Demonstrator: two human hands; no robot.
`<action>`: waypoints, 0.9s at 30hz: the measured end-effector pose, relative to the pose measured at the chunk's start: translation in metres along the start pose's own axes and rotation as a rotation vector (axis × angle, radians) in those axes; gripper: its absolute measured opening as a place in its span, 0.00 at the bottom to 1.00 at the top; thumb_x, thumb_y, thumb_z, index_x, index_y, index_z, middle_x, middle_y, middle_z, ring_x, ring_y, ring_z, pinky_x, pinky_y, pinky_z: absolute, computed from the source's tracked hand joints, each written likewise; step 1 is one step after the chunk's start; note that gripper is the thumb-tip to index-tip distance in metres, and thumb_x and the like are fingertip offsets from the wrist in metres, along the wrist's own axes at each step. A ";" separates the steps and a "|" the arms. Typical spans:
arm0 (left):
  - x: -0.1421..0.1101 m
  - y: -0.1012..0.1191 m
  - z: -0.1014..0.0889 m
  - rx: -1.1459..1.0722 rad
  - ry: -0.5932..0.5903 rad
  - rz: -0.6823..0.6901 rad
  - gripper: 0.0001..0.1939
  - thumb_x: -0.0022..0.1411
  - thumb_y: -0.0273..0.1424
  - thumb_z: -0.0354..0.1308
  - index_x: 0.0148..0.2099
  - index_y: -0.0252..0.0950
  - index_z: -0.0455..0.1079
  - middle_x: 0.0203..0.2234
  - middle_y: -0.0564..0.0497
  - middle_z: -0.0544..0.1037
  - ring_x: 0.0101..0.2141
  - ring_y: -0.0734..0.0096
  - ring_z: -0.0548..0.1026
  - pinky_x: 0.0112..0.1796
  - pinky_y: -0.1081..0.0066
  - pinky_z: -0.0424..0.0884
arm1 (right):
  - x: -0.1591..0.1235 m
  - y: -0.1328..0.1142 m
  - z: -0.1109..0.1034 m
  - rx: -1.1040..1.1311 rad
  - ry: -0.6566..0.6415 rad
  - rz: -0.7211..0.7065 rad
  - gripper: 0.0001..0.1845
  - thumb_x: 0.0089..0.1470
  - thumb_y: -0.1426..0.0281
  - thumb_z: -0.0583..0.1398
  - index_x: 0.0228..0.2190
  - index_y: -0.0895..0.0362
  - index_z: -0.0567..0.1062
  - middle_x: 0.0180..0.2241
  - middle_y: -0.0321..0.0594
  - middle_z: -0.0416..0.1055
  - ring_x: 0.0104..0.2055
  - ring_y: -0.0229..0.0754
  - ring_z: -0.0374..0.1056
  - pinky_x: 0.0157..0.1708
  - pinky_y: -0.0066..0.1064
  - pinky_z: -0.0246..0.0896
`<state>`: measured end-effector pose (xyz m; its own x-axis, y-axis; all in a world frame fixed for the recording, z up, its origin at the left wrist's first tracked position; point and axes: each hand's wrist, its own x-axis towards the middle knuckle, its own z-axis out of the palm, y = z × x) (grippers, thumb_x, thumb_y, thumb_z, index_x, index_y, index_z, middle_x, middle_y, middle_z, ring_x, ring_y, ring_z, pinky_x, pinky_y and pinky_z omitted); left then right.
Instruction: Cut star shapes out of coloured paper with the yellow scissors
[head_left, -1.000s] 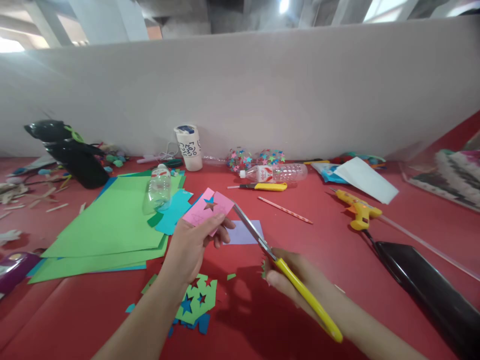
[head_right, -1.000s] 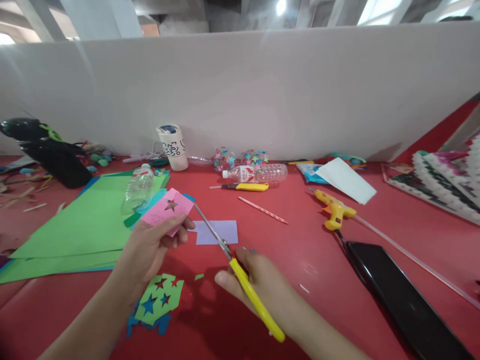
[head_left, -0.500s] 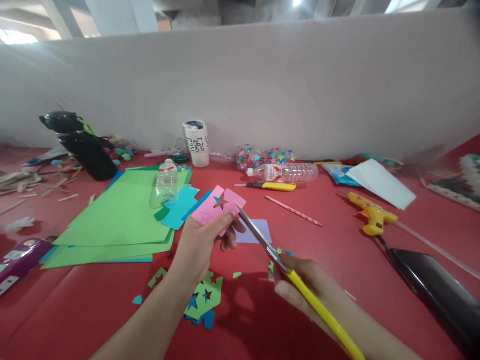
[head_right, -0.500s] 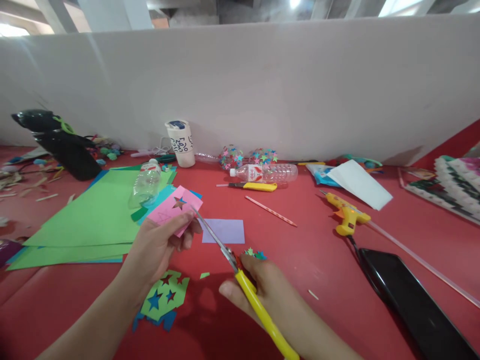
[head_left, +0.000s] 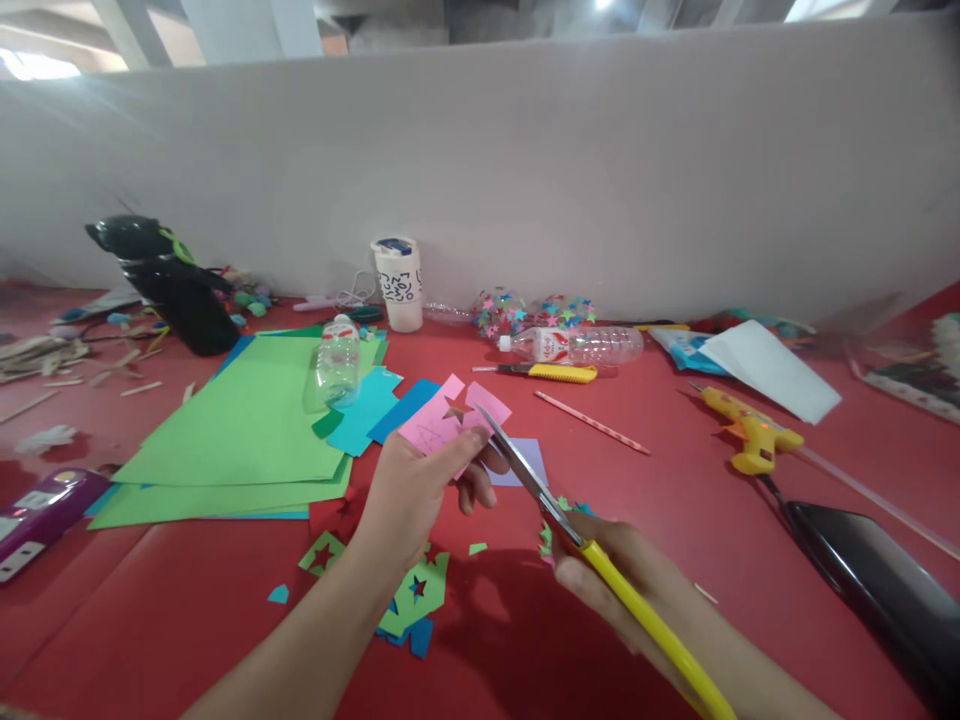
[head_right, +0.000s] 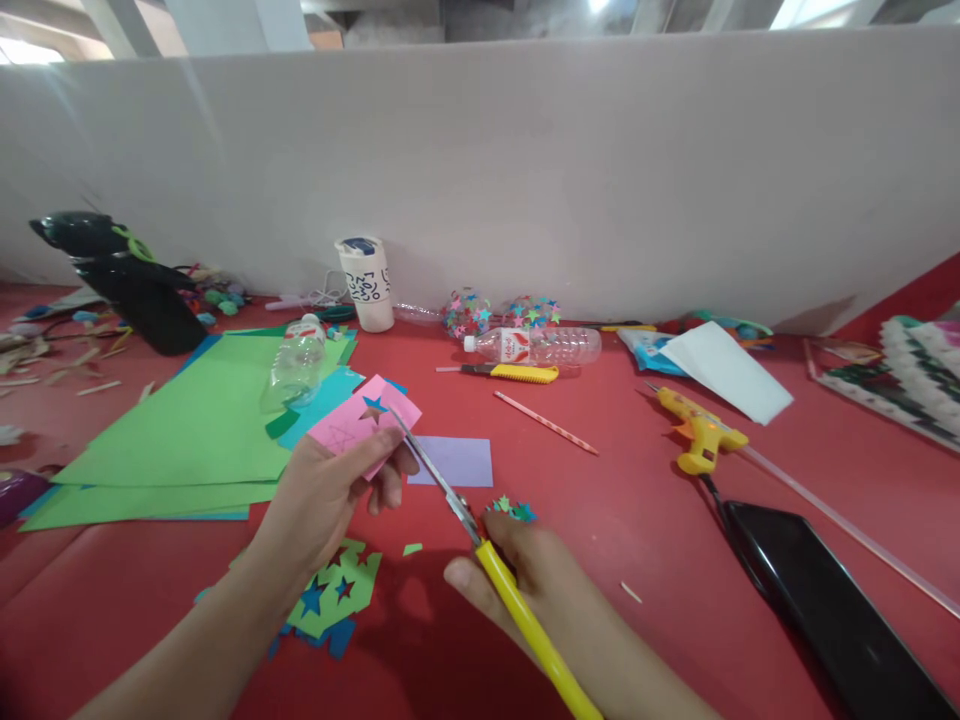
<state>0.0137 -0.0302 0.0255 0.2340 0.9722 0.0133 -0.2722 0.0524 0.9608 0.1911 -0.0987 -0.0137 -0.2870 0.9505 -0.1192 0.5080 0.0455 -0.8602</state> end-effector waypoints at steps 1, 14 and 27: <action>0.000 -0.001 0.000 -0.005 -0.004 -0.005 0.07 0.56 0.30 0.58 0.28 0.32 0.67 0.17 0.53 0.75 0.13 0.79 0.69 0.13 0.81 0.60 | 0.000 -0.001 0.000 0.007 -0.002 0.012 0.30 0.50 0.38 0.45 0.22 0.53 0.57 0.20 0.28 0.49 0.19 0.34 0.47 0.17 0.27 0.40; -0.002 -0.003 0.002 -0.013 0.039 -0.028 0.07 0.55 0.30 0.58 0.27 0.33 0.67 0.18 0.52 0.77 0.14 0.78 0.70 0.13 0.79 0.61 | -0.001 0.001 0.005 0.021 0.048 0.077 0.29 0.50 0.39 0.46 0.23 0.53 0.56 0.17 0.26 0.50 0.16 0.32 0.47 0.16 0.27 0.41; -0.002 -0.001 0.003 -0.038 0.019 -0.022 0.06 0.56 0.29 0.58 0.29 0.33 0.67 0.18 0.53 0.76 0.13 0.79 0.70 0.13 0.80 0.61 | -0.001 -0.003 0.003 -0.035 0.104 0.066 0.23 0.52 0.47 0.50 0.21 0.53 0.58 0.20 0.28 0.46 0.23 0.37 0.46 0.23 0.29 0.41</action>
<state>0.0158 -0.0333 0.0251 0.2231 0.9747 -0.0136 -0.3021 0.0824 0.9497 0.1877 -0.1008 -0.0128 -0.1669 0.9784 -0.1217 0.5516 -0.0097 -0.8340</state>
